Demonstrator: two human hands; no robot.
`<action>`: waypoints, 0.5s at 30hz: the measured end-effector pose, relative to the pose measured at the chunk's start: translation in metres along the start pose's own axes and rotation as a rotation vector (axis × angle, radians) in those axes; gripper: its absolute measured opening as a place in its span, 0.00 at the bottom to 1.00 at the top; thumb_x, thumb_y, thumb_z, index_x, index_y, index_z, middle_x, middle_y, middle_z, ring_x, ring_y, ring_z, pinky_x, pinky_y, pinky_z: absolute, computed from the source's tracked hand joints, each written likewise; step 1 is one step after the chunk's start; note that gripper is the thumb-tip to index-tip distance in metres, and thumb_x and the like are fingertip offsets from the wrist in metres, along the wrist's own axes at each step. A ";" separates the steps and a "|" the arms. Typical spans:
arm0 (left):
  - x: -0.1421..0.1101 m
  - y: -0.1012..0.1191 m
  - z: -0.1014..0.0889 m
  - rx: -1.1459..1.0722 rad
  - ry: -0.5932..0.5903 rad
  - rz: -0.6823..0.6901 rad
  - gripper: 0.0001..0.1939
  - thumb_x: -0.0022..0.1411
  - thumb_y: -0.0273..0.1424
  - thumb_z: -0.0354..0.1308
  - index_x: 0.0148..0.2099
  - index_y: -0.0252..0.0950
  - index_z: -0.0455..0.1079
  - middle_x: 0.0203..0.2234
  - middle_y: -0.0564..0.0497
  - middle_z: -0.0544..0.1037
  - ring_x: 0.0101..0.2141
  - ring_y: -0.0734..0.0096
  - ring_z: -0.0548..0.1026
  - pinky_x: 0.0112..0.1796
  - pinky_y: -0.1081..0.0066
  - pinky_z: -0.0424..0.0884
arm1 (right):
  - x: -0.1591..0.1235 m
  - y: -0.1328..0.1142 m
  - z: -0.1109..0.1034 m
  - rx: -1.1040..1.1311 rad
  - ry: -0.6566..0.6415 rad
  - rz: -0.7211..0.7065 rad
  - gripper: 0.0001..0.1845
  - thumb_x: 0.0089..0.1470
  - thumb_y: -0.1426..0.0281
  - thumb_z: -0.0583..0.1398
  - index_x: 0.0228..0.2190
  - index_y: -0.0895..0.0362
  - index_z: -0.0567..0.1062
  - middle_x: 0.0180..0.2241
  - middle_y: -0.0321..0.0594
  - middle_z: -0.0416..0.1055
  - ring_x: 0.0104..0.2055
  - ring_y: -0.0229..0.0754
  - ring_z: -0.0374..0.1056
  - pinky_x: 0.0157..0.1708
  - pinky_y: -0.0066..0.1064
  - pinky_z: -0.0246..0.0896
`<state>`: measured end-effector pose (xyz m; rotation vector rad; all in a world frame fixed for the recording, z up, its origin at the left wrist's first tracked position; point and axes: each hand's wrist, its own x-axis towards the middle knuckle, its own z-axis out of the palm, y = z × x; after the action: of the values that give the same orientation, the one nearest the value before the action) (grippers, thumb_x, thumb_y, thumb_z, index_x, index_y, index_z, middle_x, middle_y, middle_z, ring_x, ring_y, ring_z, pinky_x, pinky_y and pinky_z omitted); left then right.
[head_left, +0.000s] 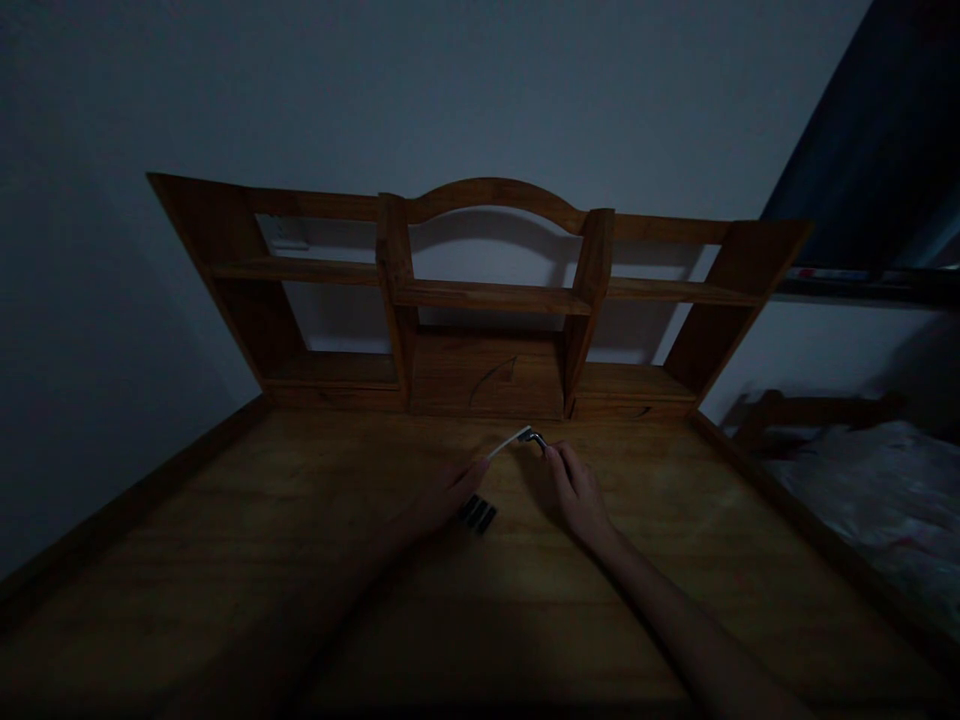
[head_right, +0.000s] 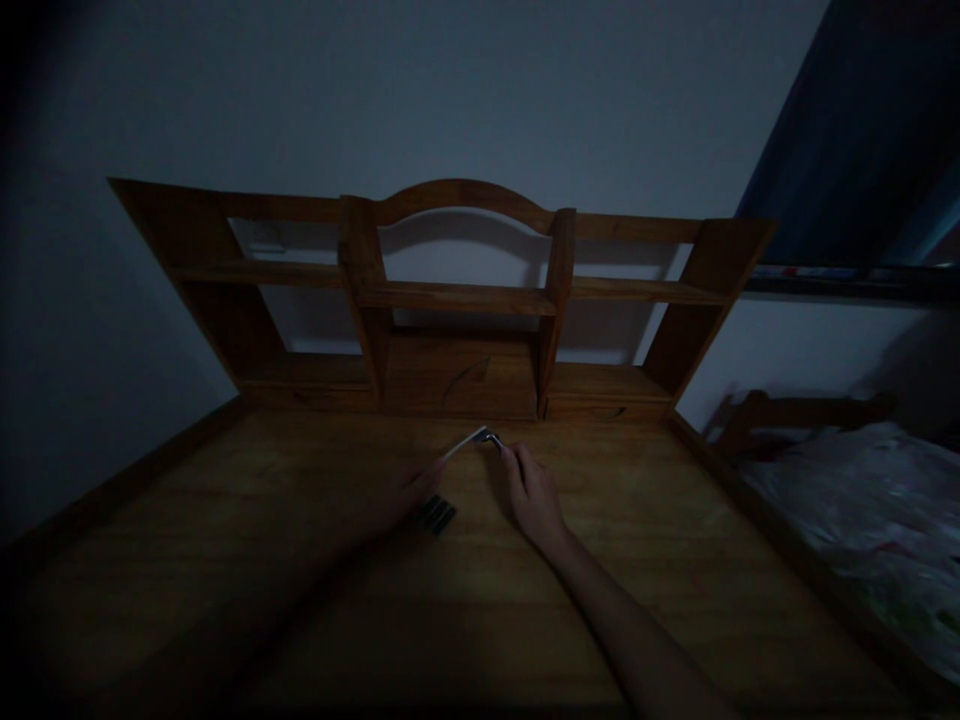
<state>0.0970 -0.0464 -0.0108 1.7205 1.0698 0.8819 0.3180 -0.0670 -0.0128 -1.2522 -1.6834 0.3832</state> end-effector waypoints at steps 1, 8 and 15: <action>0.000 -0.001 0.000 0.000 -0.001 0.000 0.28 0.60 0.53 0.43 0.34 0.35 0.72 0.26 0.50 0.74 0.27 0.70 0.69 0.29 0.73 0.65 | 0.000 0.000 0.000 0.003 -0.004 0.001 0.14 0.63 0.63 0.46 0.33 0.54 0.66 0.26 0.35 0.66 0.28 0.40 0.65 0.30 0.28 0.54; -0.001 0.001 0.002 -0.001 0.015 -0.032 0.29 0.59 0.54 0.43 0.34 0.34 0.72 0.26 0.49 0.74 0.28 0.69 0.70 0.30 0.71 0.65 | 0.001 0.000 0.000 0.008 -0.004 0.004 0.14 0.63 0.62 0.46 0.32 0.54 0.66 0.25 0.35 0.66 0.28 0.40 0.64 0.29 0.28 0.53; -0.001 0.004 -0.002 -0.012 -0.003 -0.050 0.28 0.58 0.54 0.45 0.30 0.34 0.71 0.23 0.51 0.72 0.26 0.70 0.68 0.28 0.71 0.64 | 0.000 -0.002 0.000 0.001 0.005 0.005 0.15 0.63 0.62 0.46 0.33 0.54 0.67 0.25 0.35 0.66 0.27 0.40 0.64 0.28 0.29 0.53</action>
<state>0.0964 -0.0473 -0.0065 1.6772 1.0988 0.8529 0.3170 -0.0672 -0.0115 -1.2560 -1.6761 0.3835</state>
